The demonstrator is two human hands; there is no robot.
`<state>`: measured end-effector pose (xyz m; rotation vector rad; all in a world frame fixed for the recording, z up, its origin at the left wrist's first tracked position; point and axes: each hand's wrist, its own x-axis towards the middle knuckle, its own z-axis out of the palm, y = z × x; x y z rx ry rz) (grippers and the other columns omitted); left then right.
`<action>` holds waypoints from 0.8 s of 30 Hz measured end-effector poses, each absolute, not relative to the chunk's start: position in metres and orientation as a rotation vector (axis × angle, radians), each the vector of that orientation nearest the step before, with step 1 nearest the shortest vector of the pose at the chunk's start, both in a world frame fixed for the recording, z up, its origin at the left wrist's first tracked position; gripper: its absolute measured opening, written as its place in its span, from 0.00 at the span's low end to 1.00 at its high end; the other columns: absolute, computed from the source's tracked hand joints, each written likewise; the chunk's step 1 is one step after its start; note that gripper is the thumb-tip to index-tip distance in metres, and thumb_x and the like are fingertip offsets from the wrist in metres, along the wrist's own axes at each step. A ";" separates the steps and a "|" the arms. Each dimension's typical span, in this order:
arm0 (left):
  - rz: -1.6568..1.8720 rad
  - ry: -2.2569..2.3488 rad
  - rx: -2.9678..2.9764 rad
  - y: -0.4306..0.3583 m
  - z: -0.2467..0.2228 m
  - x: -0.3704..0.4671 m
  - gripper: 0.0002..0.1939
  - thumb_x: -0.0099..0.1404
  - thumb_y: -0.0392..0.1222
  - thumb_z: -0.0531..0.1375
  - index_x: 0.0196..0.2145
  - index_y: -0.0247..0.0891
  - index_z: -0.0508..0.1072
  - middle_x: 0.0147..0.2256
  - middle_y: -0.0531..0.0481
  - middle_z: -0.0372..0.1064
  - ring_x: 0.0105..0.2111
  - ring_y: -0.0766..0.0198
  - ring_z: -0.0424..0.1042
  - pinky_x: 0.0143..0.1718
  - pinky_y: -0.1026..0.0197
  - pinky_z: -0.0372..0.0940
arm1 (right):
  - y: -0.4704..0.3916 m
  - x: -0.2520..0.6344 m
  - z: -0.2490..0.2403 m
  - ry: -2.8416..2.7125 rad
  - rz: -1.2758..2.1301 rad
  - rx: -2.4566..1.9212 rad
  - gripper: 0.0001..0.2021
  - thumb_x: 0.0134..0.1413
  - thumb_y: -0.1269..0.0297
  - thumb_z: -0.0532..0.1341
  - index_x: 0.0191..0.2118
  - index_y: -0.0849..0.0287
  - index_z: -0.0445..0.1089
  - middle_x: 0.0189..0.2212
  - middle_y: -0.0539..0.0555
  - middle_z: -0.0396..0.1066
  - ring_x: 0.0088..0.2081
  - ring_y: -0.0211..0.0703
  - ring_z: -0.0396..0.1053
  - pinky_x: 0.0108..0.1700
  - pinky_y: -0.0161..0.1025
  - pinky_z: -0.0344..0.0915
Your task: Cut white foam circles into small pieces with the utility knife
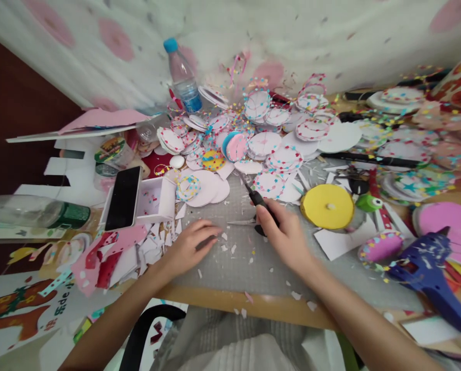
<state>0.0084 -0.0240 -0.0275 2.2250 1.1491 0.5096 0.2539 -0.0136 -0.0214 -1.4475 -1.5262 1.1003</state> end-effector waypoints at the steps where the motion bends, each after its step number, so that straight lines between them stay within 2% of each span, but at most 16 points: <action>1: 0.459 1.153 2.247 -0.025 -0.028 0.009 0.12 0.69 0.34 0.53 0.47 0.38 0.71 0.43 0.45 0.68 0.44 0.61 0.69 0.47 0.58 0.65 | -0.014 0.253 -0.021 -1.536 1.098 -1.441 0.16 0.64 0.51 0.51 0.30 0.55 0.63 0.20 0.46 0.60 0.23 0.38 0.58 0.27 0.36 0.55; 7: 0.340 1.456 2.280 -0.037 -0.022 0.003 0.06 0.67 0.43 0.58 0.35 0.38 0.71 0.33 0.50 0.68 0.34 0.61 0.70 0.37 0.59 0.66 | -0.018 0.250 -0.020 -1.566 1.129 -1.407 0.16 0.65 0.51 0.50 0.32 0.55 0.64 0.20 0.46 0.60 0.22 0.39 0.58 0.26 0.37 0.55; 10: 0.373 1.499 2.218 -0.047 -0.022 -0.001 0.05 0.65 0.43 0.60 0.38 0.39 0.70 0.36 0.50 0.68 0.35 0.62 0.70 0.39 0.60 0.66 | -0.020 0.249 -0.021 -1.562 1.172 -1.377 0.16 0.64 0.50 0.49 0.32 0.55 0.64 0.22 0.47 0.62 0.22 0.39 0.58 0.24 0.37 0.55; 14: 0.496 1.576 2.072 -0.058 -0.027 -0.004 0.14 0.63 0.39 0.62 0.46 0.40 0.67 0.40 0.50 0.66 0.34 0.65 0.69 0.40 0.61 0.67 | -0.021 0.248 -0.023 -1.576 1.187 -1.367 0.16 0.65 0.50 0.49 0.32 0.55 0.64 0.24 0.48 0.63 0.23 0.39 0.60 0.24 0.36 0.56; 17: 0.551 1.663 2.030 -0.064 -0.031 -0.004 0.16 0.62 0.39 0.63 0.48 0.39 0.66 0.44 0.48 0.64 0.36 0.65 0.69 0.42 0.59 0.67 | -0.021 0.246 -0.024 -1.583 1.197 -1.387 0.17 0.65 0.50 0.49 0.31 0.55 0.63 0.23 0.48 0.63 0.22 0.38 0.60 0.24 0.36 0.57; 21: 0.578 1.622 2.097 -0.068 -0.035 0.000 0.09 0.66 0.39 0.59 0.44 0.40 0.69 0.43 0.47 0.66 0.43 0.61 0.69 0.47 0.57 0.66 | -0.023 0.242 -0.024 -1.612 1.194 -1.421 0.18 0.66 0.51 0.47 0.30 0.55 0.62 0.18 0.45 0.61 0.20 0.37 0.60 0.24 0.35 0.57; 24: 0.653 1.571 2.093 -0.069 -0.037 0.005 0.05 0.68 0.38 0.56 0.41 0.40 0.71 0.40 0.47 0.69 0.43 0.61 0.69 0.46 0.57 0.66 | -0.023 0.240 -0.023 -1.636 1.198 -1.423 0.19 0.67 0.52 0.47 0.29 0.56 0.62 0.16 0.45 0.60 0.20 0.37 0.59 0.24 0.35 0.56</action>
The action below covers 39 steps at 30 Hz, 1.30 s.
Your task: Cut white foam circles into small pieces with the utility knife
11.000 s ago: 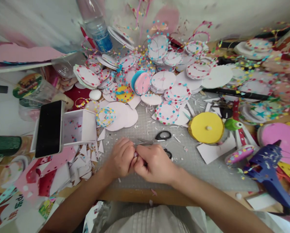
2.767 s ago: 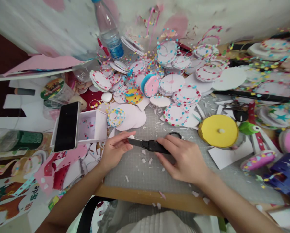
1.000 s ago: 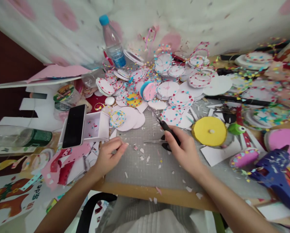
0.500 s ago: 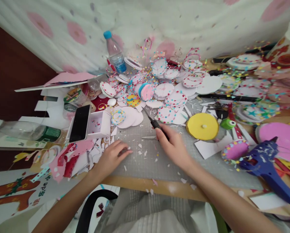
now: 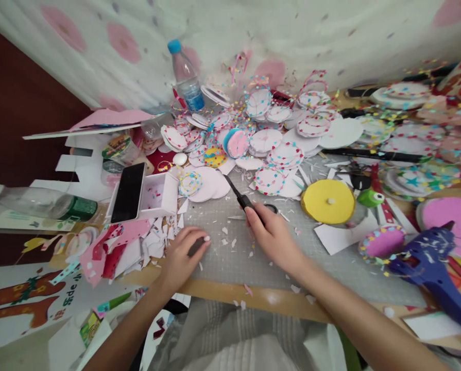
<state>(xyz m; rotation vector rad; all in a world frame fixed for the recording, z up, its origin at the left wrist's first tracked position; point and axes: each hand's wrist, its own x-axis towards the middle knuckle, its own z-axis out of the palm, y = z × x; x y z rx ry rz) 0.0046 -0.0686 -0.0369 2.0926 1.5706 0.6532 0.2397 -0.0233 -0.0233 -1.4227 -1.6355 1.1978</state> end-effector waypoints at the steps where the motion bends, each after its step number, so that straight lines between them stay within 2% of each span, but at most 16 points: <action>1: 0.688 1.553 2.067 -0.069 -0.037 0.005 0.06 0.68 0.37 0.56 0.41 0.40 0.71 0.40 0.47 0.70 0.42 0.61 0.69 0.45 0.58 0.66 | -0.023 0.240 -0.023 -1.634 1.203 -1.424 0.19 0.67 0.52 0.47 0.30 0.56 0.63 0.16 0.45 0.60 0.20 0.37 0.59 0.24 0.35 0.56; 5: 0.783 1.495 2.026 -0.067 -0.033 0.002 0.10 0.68 0.37 0.55 0.45 0.41 0.72 0.39 0.47 0.71 0.38 0.64 0.71 0.41 0.60 0.67 | -0.023 0.240 -0.022 -1.617 1.212 -1.429 0.18 0.67 0.51 0.47 0.31 0.56 0.63 0.18 0.45 0.60 0.20 0.37 0.59 0.24 0.35 0.56; 10: 0.590 1.464 2.118 -0.060 -0.031 -0.006 0.13 0.68 0.35 0.53 0.47 0.41 0.73 0.38 0.47 0.67 0.40 0.63 0.70 0.42 0.59 0.68 | -0.024 0.239 -0.024 -1.618 1.263 -1.404 0.19 0.67 0.51 0.47 0.32 0.56 0.64 0.18 0.45 0.61 0.20 0.37 0.59 0.24 0.35 0.57; 16: 0.540 1.491 2.039 -0.059 -0.034 -0.005 0.17 0.68 0.36 0.54 0.54 0.41 0.66 0.39 0.47 0.68 0.38 0.63 0.70 0.42 0.59 0.68 | -0.025 0.237 -0.027 -1.558 1.361 -1.399 0.18 0.66 0.49 0.47 0.34 0.56 0.64 0.18 0.45 0.61 0.19 0.37 0.59 0.24 0.36 0.58; 20: 0.575 1.560 2.006 -0.061 -0.033 -0.007 0.11 0.66 0.36 0.56 0.47 0.40 0.68 0.37 0.50 0.68 0.34 0.65 0.69 0.41 0.60 0.67 | -0.025 0.239 -0.028 -1.544 1.384 -1.390 0.18 0.66 0.50 0.47 0.36 0.56 0.64 0.19 0.46 0.61 0.20 0.37 0.59 0.23 0.35 0.58; 23: 0.570 1.532 2.017 -0.061 -0.032 -0.009 0.09 0.67 0.36 0.55 0.45 0.40 0.70 0.40 0.48 0.67 0.36 0.65 0.69 0.42 0.60 0.67 | -0.025 0.240 -0.028 -1.568 1.378 -1.397 0.16 0.66 0.52 0.47 0.37 0.56 0.65 0.19 0.45 0.62 0.20 0.37 0.60 0.23 0.35 0.58; 27: 0.548 1.512 2.033 -0.059 -0.032 -0.009 0.07 0.68 0.36 0.55 0.42 0.40 0.71 0.40 0.48 0.67 0.39 0.64 0.70 0.44 0.60 0.66 | -0.025 0.239 -0.026 -1.623 1.362 -1.413 0.13 0.66 0.54 0.49 0.32 0.55 0.60 0.17 0.44 0.62 0.20 0.37 0.61 0.23 0.35 0.59; 30: 0.578 1.538 2.066 -0.060 -0.033 -0.007 0.04 0.67 0.38 0.57 0.39 0.40 0.72 0.38 0.49 0.68 0.40 0.62 0.70 0.44 0.59 0.66 | -0.034 0.237 -0.019 -1.675 1.389 -1.395 0.13 0.67 0.55 0.47 0.31 0.53 0.57 0.16 0.44 0.64 0.19 0.38 0.64 0.24 0.35 0.62; 32: 0.615 1.578 2.083 -0.063 -0.037 -0.004 0.04 0.67 0.39 0.57 0.38 0.39 0.72 0.36 0.49 0.69 0.40 0.62 0.70 0.44 0.59 0.66 | -0.048 0.236 -0.016 -1.765 1.361 -1.425 0.11 0.68 0.56 0.46 0.37 0.53 0.59 0.16 0.45 0.66 0.19 0.41 0.67 0.24 0.36 0.64; 33: 0.641 1.599 2.091 -0.065 -0.040 -0.003 0.04 0.67 0.40 0.57 0.37 0.39 0.72 0.36 0.49 0.69 0.39 0.62 0.70 0.43 0.59 0.66 | -0.056 0.236 -0.016 -1.830 1.323 -1.454 0.10 0.68 0.57 0.45 0.43 0.54 0.60 0.18 0.46 0.68 0.20 0.43 0.70 0.23 0.36 0.65; 36: 0.738 1.642 2.113 -0.070 -0.048 0.000 0.05 0.67 0.40 0.57 0.38 0.39 0.73 0.35 0.49 0.70 0.38 0.62 0.70 0.42 0.59 0.67 | -0.084 0.233 -0.019 -2.077 1.220 -1.501 0.19 0.68 0.61 0.44 0.61 0.59 0.51 0.23 0.51 0.75 0.23 0.50 0.76 0.23 0.39 0.68; 39: 0.794 1.662 2.122 -0.073 -0.050 0.001 0.05 0.68 0.39 0.57 0.39 0.40 0.73 0.35 0.48 0.69 0.37 0.62 0.71 0.41 0.59 0.67 | -0.105 0.226 -0.024 -2.276 1.064 -1.506 0.26 0.67 0.65 0.44 0.68 0.61 0.41 0.31 0.56 0.79 0.26 0.53 0.78 0.23 0.42 0.71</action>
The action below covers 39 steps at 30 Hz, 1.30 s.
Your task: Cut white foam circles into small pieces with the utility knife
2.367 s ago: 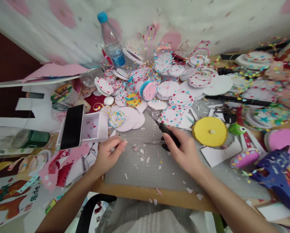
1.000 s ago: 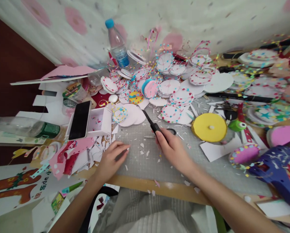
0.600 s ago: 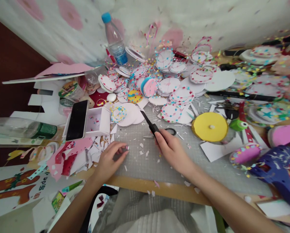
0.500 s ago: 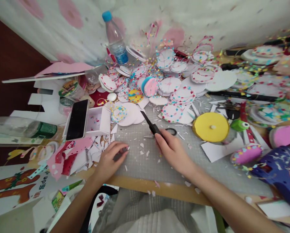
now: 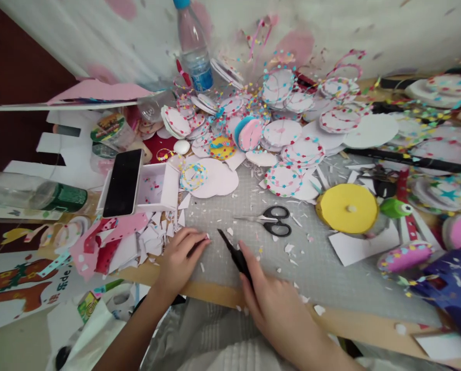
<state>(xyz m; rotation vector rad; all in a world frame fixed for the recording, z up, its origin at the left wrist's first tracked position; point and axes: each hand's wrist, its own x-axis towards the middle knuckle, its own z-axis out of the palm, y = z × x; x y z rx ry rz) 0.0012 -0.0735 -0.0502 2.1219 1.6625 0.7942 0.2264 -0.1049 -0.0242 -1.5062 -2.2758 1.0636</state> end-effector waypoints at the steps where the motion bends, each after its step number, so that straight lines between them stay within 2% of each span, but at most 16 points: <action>1: 0.793 1.658 2.126 -0.074 -0.049 0.001 0.05 0.67 0.40 0.57 0.40 0.40 0.73 0.36 0.48 0.69 0.37 0.62 0.71 0.42 0.59 0.67 | -0.109 0.224 -0.025 -2.315 0.991 -1.500 0.27 0.67 0.66 0.44 0.69 0.61 0.38 0.33 0.57 0.80 0.26 0.54 0.78 0.23 0.42 0.72; 6: 0.717 1.572 2.157 -0.073 -0.046 -0.006 0.10 0.68 0.37 0.57 0.46 0.39 0.71 0.39 0.46 0.69 0.41 0.62 0.70 0.44 0.59 0.67 | -0.111 0.211 -0.024 -2.345 0.786 -1.463 0.29 0.67 0.68 0.45 0.70 0.62 0.35 0.35 0.57 0.80 0.24 0.50 0.78 0.22 0.39 0.72; 12: 0.891 1.591 2.132 -0.073 -0.057 -0.005 0.08 0.66 0.34 0.58 0.44 0.38 0.72 0.36 0.48 0.69 0.37 0.65 0.70 0.41 0.62 0.68 | -0.112 0.204 -0.024 -2.345 0.713 -1.497 0.29 0.67 0.68 0.45 0.70 0.63 0.36 0.39 0.59 0.80 0.21 0.46 0.77 0.20 0.37 0.71; 20: 0.888 1.590 2.121 -0.067 -0.056 -0.004 0.08 0.66 0.33 0.59 0.43 0.36 0.73 0.34 0.49 0.68 0.35 0.66 0.70 0.38 0.63 0.68 | -0.106 0.202 -0.023 -2.321 0.884 -1.526 0.28 0.67 0.69 0.45 0.70 0.62 0.38 0.44 0.59 0.78 0.32 0.49 0.79 0.25 0.40 0.74; 24: 0.888 1.587 2.115 -0.067 -0.055 -0.004 0.08 0.66 0.32 0.59 0.43 0.35 0.73 0.34 0.49 0.68 0.35 0.67 0.69 0.38 0.64 0.68 | -0.101 0.202 -0.020 -2.308 0.965 -1.530 0.29 0.66 0.70 0.45 0.70 0.60 0.37 0.44 0.58 0.78 0.32 0.50 0.79 0.26 0.42 0.75; 29: 0.896 1.552 2.135 -0.070 -0.057 -0.005 0.12 0.65 0.29 0.59 0.46 0.33 0.72 0.35 0.47 0.67 0.36 0.66 0.68 0.39 0.63 0.67 | -0.094 0.203 -0.018 -2.262 1.066 -1.477 0.30 0.66 0.70 0.46 0.70 0.58 0.36 0.43 0.56 0.78 0.35 0.47 0.79 0.29 0.38 0.75; 34: 0.923 1.542 2.144 -0.069 -0.056 -0.004 0.12 0.64 0.27 0.59 0.46 0.32 0.72 0.34 0.47 0.67 0.35 0.66 0.68 0.38 0.63 0.67 | -0.093 0.204 -0.018 -2.265 1.098 -1.453 0.30 0.66 0.70 0.46 0.70 0.57 0.34 0.44 0.57 0.78 0.36 0.47 0.79 0.30 0.39 0.75; 39: 0.912 1.549 2.169 -0.067 -0.054 -0.003 0.11 0.64 0.26 0.59 0.44 0.32 0.72 0.33 0.47 0.68 0.34 0.65 0.68 0.37 0.62 0.67 | -0.094 0.203 -0.019 -2.269 1.109 -1.438 0.30 0.66 0.70 0.46 0.70 0.58 0.35 0.41 0.57 0.79 0.33 0.46 0.79 0.29 0.38 0.75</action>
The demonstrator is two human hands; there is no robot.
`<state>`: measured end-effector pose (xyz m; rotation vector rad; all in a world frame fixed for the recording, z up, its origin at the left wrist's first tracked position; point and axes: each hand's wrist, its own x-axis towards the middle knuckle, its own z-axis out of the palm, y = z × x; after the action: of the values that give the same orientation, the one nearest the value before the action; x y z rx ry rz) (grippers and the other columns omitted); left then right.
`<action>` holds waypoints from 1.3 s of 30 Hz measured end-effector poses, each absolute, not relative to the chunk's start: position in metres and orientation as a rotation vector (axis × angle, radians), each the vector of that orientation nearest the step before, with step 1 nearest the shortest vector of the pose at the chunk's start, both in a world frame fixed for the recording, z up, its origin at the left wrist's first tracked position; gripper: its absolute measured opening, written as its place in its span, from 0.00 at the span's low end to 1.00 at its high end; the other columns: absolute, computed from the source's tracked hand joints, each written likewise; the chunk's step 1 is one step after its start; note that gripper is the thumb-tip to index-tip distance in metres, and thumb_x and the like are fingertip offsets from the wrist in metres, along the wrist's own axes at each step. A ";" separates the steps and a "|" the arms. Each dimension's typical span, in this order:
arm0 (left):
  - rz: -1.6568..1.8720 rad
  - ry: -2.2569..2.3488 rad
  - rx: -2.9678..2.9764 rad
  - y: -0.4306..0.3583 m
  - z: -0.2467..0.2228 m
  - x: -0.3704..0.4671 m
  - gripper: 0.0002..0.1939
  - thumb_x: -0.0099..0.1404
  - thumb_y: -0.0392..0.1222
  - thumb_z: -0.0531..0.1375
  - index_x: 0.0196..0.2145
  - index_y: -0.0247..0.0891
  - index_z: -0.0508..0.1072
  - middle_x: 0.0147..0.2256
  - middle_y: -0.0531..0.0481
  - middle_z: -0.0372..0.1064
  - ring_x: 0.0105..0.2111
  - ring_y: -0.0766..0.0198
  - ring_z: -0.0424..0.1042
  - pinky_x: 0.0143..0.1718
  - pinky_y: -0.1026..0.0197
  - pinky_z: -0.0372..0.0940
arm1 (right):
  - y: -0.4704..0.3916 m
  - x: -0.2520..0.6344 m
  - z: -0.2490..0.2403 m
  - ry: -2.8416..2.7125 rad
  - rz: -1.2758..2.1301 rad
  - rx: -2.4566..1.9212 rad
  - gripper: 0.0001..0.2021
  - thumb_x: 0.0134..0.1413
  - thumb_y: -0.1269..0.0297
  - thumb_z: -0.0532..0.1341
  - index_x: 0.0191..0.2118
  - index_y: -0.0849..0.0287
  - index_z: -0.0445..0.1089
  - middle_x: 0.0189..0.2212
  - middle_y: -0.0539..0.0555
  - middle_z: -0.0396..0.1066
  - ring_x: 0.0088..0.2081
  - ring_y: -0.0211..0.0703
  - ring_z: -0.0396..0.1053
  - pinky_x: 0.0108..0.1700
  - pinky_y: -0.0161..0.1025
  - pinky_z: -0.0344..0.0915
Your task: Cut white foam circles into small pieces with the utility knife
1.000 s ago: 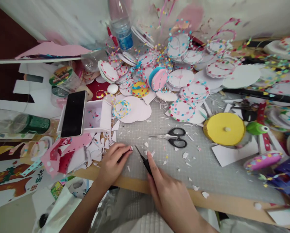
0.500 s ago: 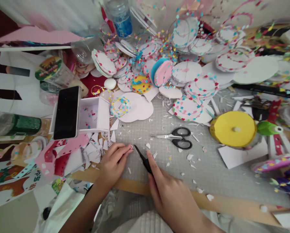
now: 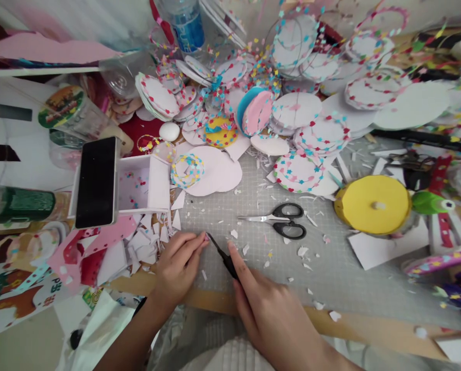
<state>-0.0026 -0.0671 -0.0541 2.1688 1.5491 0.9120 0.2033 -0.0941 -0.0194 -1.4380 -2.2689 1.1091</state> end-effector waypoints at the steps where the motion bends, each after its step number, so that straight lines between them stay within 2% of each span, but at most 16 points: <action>1: 0.911 1.544 2.168 -0.067 -0.054 -0.003 0.12 0.64 0.26 0.58 0.45 0.32 0.72 0.33 0.47 0.68 0.34 0.65 0.68 0.37 0.62 0.67 | -0.094 0.204 -0.019 -2.272 1.111 -1.437 0.30 0.66 0.69 0.46 0.70 0.57 0.35 0.41 0.56 0.79 0.32 0.46 0.79 0.28 0.38 0.75; 12: 0.916 1.536 2.151 -0.066 -0.055 -0.003 0.12 0.64 0.26 0.58 0.45 0.32 0.72 0.33 0.47 0.68 0.34 0.65 0.68 0.37 0.62 0.68 | -0.093 0.204 -0.020 -2.299 1.124 -1.437 0.31 0.66 0.69 0.46 0.70 0.58 0.34 0.43 0.58 0.78 0.35 0.47 0.79 0.31 0.40 0.76; 22: 0.917 1.551 2.172 -0.066 -0.055 -0.002 0.11 0.65 0.28 0.57 0.45 0.35 0.72 0.33 0.48 0.69 0.34 0.64 0.69 0.36 0.60 0.68 | -0.088 0.199 -0.020 -2.371 1.031 -1.436 0.30 0.64 0.71 0.47 0.69 0.62 0.38 0.33 0.55 0.79 0.26 0.47 0.77 0.24 0.39 0.73; 29: 0.949 1.554 2.129 -0.068 -0.056 -0.002 0.13 0.65 0.27 0.57 0.46 0.35 0.72 0.34 0.47 0.69 0.35 0.65 0.70 0.37 0.61 0.69 | -0.088 0.203 -0.016 -2.379 1.055 -1.433 0.30 0.64 0.71 0.47 0.69 0.60 0.38 0.33 0.54 0.79 0.26 0.46 0.77 0.23 0.38 0.72; 39: 0.967 1.556 2.136 -0.066 -0.053 0.000 0.11 0.65 0.29 0.58 0.45 0.35 0.72 0.33 0.47 0.70 0.34 0.65 0.70 0.36 0.62 0.69 | -0.087 0.202 -0.017 -2.437 0.979 -1.447 0.30 0.64 0.69 0.47 0.69 0.61 0.38 0.31 0.53 0.78 0.24 0.47 0.76 0.22 0.40 0.72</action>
<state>-0.0004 -0.0662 -0.0529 2.1359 1.5564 0.9669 0.2023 -0.0871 -0.0168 -1.4465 -2.4373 0.9794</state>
